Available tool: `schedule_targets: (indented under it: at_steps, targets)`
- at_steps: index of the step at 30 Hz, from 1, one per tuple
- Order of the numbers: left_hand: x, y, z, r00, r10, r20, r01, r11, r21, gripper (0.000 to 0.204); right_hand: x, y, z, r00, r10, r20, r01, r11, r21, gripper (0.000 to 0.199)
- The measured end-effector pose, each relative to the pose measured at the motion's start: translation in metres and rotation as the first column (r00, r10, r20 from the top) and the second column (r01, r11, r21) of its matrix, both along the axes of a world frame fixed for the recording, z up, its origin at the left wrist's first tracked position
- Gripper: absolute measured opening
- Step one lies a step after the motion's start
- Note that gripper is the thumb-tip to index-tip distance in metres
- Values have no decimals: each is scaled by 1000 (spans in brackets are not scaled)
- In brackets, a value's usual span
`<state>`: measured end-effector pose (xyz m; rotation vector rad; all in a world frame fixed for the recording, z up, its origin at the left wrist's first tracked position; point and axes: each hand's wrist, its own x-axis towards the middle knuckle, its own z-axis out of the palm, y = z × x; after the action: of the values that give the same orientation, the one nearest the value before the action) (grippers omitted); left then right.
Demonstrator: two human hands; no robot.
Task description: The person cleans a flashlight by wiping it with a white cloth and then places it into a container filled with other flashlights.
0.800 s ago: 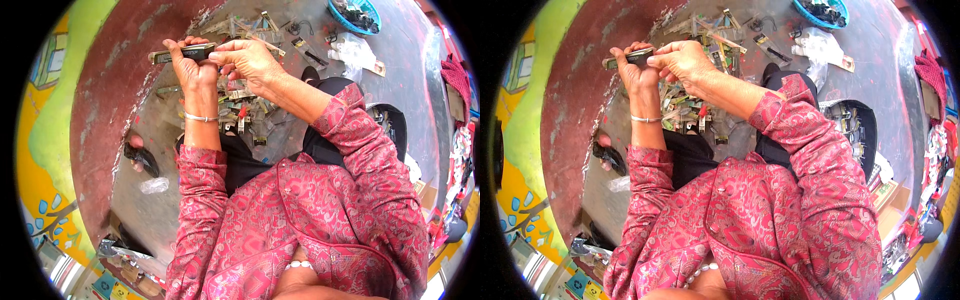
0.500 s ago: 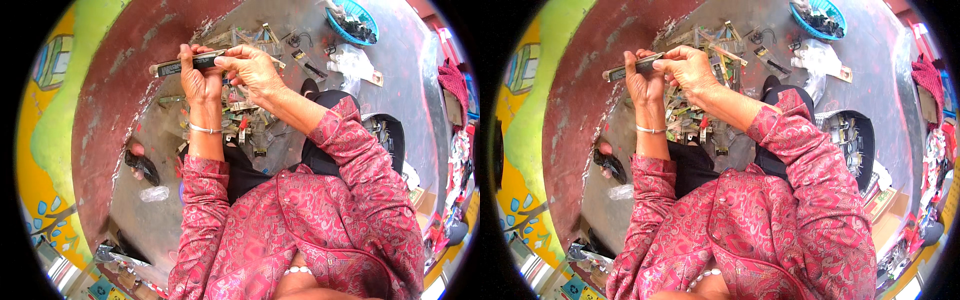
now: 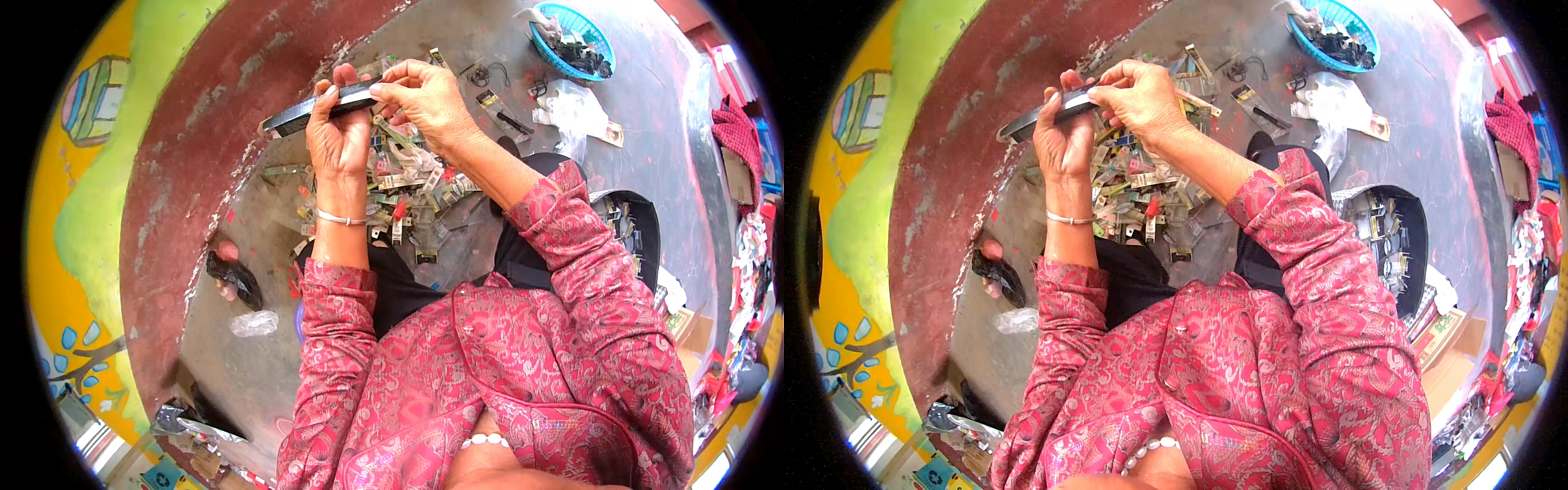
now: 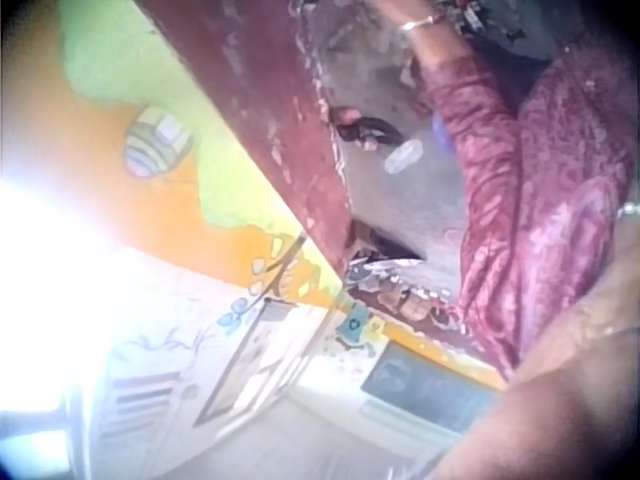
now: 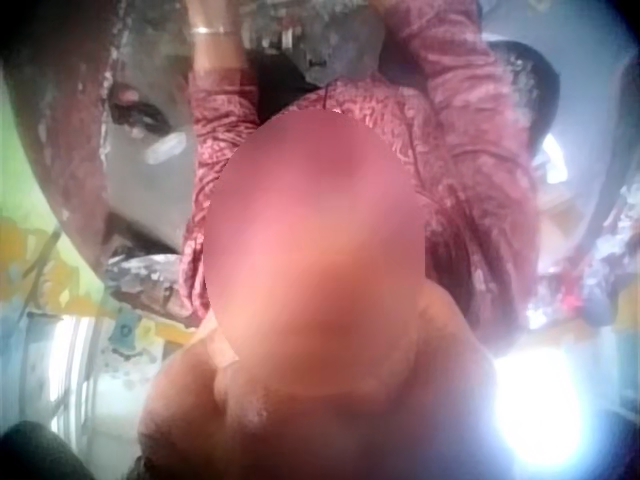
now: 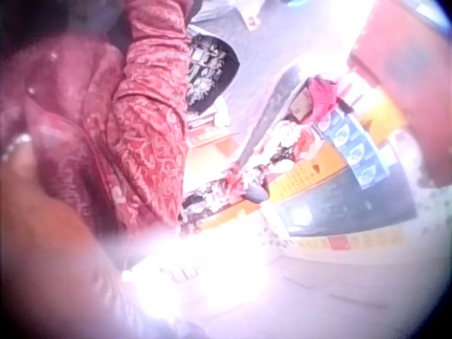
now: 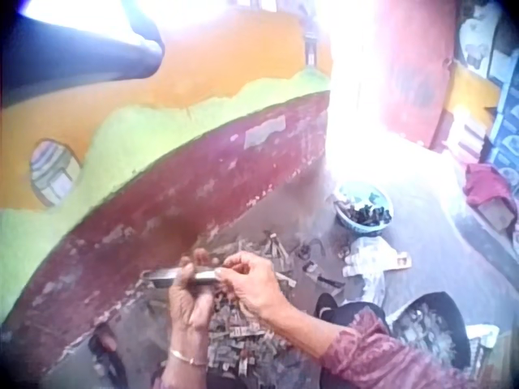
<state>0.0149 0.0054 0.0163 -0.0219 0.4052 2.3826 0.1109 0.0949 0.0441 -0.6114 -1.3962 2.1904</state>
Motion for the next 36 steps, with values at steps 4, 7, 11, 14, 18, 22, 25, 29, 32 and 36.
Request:
schedule_targets:
  at_steps: [4, 7, 11, 14, 18, 22, 25, 29, 32, 36]
  targets:
    - [-1, 0, -6, 995, 12, 101, -14, 1000, 21, 21, 0, -4, -5, 998, -30, 52, 28, 999, 31, 18]
    - [-1, 1, -7, 992, 40, 120, -42, 999, 13, 22, -5, -13, -5, 981, -109, 160, 106, 994, 30, 16]
    - [4, 3, -5, 994, 99, 44, -98, 995, -23, 23, -10, -14, -13, 972, -89, 217, 91, 996, 1, 16]
    - [6, 4, -1, 992, 123, 14, -123, 992, -17, 20, -8, -14, -12, 983, -66, 172, 88, 989, -122, 16]
    - [-2, -2, -6, 991, 55, 120, -67, 994, 92, 18, 0, -13, -4, 999, -15, 51, 24, 984, -176, 13]
    - [-5, -1, -4, 975, -36, 218, -10, 979, 204, 17, 5, -11, 0, 1000, 18, -8, -18, 999, -42, 13]
    - [-4, -3, -3, 964, -98, 247, 35, 968, 249, 15, 9, -11, 3, 999, 40, -36, -39, 999, 27, 14]
    - [-8, 1, -6, 941, -175, 289, 85, 951, 298, 15, 10, -15, 2, 992, 90, -90, -82, 993, 91, 14]
    - [-6, 1, -7, 947, -113, 300, 52, 977, 205, 25, 9, -14, -1, 992, 94, -90, -88, 994, 65, 11]
    - [-5, 0, -7, 955, -11, 295, -3, 999, 47, 36, 10, -14, 2, 990, 127, -64, -121, 988, 94, 10]
